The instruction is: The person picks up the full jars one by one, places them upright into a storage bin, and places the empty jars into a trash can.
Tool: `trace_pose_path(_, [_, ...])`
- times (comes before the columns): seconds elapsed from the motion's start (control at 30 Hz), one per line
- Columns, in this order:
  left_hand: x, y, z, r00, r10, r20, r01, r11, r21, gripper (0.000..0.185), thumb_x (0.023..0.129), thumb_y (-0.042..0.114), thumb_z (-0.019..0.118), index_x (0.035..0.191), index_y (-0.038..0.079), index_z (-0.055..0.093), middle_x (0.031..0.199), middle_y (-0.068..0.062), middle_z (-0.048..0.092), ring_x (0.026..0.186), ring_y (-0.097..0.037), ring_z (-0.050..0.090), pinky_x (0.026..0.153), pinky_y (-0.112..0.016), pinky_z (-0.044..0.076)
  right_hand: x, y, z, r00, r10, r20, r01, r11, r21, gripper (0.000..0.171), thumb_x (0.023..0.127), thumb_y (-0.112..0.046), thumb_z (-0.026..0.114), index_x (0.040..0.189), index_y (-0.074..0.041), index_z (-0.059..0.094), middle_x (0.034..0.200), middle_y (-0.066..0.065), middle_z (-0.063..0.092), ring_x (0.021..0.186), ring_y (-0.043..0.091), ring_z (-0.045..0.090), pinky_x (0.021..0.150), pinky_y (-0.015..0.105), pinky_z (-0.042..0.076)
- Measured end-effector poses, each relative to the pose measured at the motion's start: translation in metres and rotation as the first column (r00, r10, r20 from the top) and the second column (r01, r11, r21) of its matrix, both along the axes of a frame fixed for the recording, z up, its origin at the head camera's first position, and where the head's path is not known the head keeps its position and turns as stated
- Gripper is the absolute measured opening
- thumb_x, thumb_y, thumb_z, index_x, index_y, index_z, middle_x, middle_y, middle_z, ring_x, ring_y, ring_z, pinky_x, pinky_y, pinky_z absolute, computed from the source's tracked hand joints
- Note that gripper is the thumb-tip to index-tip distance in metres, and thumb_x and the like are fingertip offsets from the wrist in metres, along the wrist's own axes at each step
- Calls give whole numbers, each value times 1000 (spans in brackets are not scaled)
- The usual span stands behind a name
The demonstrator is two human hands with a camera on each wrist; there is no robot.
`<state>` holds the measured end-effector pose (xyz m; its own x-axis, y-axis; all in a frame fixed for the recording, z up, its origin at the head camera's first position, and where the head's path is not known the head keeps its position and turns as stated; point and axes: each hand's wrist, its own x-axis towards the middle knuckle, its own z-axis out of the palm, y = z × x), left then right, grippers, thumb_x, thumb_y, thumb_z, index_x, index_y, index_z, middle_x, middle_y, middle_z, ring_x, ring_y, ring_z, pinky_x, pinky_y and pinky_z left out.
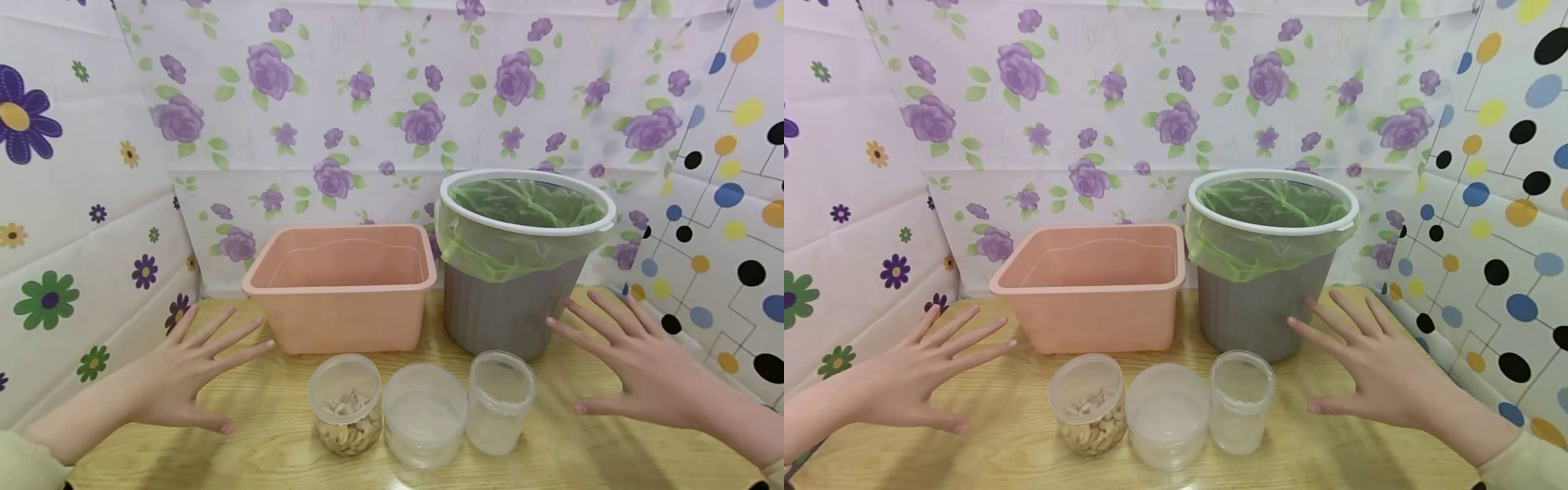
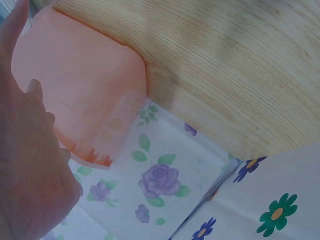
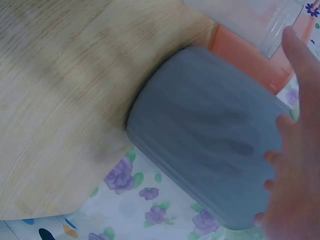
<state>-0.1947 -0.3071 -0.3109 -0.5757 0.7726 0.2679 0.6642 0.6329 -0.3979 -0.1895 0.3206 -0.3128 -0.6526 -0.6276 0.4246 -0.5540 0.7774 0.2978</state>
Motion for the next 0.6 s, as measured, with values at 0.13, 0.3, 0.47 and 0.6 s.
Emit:
trace_pose_path(0.13, [0,1,1,1000,0,1,0,1000,5,101,73,83,57,155,31,31,168,11,-5,151,-17,-25,116,-48,-29,-1,-3,8,999,29,-15,-29,1000,-8,101,69,-77,69,153,-30,38,166,-1,24,157,21,2,126,42,-12])
trace_pose_path(0.3, [-1,2,2,999,23,36,-24,1000,6,97,76,78,59,156,31,30,167,11,-6,151,-16,-26,115,-46,-31,-3,-6,18,995,89,-37,-89,996,8,97,71,-74,70,152,-29,40,162,3,32,156,20,12,127,29,-6])
trace_pose_path(0.47, [-2,4,2,997,39,67,-40,999,10,95,78,76,60,156,33,28,167,11,-5,151,-15,-26,114,-44,-32,-4,-9,30,992,125,-28,-125,992,-1,94,73,-70,72,151,-29,41,159,5,37,154,23,19,127,27,-2])
trace_pose_path(0.6, [-4,7,4,998,31,61,-33,999,18,93,79,75,59,156,32,29,168,9,-1,151,-15,-24,113,-41,-32,-6,-12,42,988,146,-53,-146,989,3,94,73,-68,73,151,-27,42,156,5,42,150,25,28,127,28,2])
